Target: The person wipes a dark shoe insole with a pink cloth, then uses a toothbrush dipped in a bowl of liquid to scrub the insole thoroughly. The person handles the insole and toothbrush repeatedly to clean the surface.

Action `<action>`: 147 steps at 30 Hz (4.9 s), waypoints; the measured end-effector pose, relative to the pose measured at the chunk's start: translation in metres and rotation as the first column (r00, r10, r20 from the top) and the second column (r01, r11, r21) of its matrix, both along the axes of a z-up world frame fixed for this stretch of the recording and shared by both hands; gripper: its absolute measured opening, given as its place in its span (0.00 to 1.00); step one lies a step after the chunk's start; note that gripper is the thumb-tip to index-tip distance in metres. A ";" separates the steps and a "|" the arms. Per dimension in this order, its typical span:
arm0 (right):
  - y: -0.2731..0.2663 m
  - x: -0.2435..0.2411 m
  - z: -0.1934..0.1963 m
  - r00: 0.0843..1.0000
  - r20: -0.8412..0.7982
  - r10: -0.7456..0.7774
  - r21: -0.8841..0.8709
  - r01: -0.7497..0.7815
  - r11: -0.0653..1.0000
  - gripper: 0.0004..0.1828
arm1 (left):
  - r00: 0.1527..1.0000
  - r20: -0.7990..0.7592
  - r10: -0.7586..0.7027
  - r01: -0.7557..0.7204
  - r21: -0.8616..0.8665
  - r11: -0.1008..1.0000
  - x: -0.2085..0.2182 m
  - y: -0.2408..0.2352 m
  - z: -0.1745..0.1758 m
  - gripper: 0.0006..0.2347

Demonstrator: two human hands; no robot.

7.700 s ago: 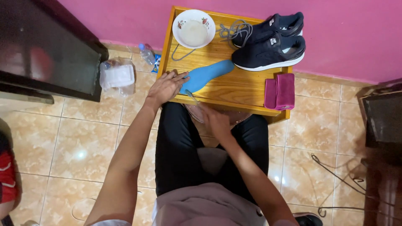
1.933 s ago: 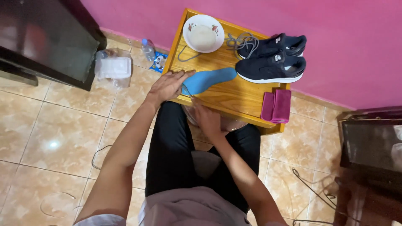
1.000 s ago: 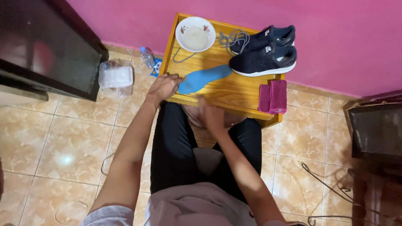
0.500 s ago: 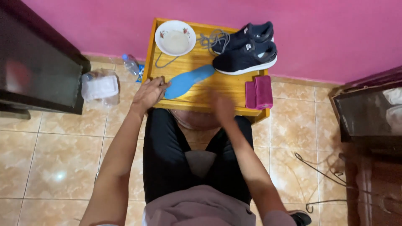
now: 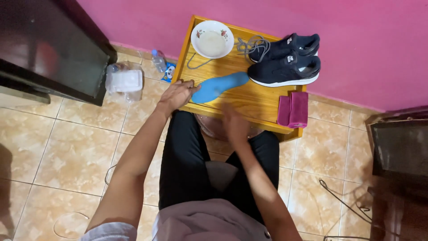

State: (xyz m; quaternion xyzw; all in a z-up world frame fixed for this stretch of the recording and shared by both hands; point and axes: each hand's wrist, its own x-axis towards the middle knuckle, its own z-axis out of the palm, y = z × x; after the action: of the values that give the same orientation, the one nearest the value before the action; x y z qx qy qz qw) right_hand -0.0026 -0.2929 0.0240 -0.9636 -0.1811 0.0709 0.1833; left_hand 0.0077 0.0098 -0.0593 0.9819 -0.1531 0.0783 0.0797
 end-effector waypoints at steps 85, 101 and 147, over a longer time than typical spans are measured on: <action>0.020 0.039 0.042 0.994 -0.074 -0.077 -0.013 0.076 0.997 0.20 | 0.999 -0.054 0.000 0.000 0.009 1.000 -0.009 -0.015 0.053 0.16; 0.026 0.037 0.034 0.995 -0.099 -0.020 0.057 0.025 0.998 0.19 | 0.999 0.016 -0.030 0.030 0.023 0.999 -0.011 -0.016 0.060 0.10; 0.013 0.022 0.005 0.994 -0.105 -0.023 -0.011 0.022 1.000 0.19 | 0.999 0.038 -0.004 0.005 -0.028 1.000 -0.018 -0.022 0.088 0.25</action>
State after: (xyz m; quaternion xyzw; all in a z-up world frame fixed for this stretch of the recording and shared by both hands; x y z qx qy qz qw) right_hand 0.0197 -0.2797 0.0292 -0.9614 -0.1600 0.1204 0.1886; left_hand -0.0104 -0.0127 0.0288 0.9786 -0.1558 0.0987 0.0906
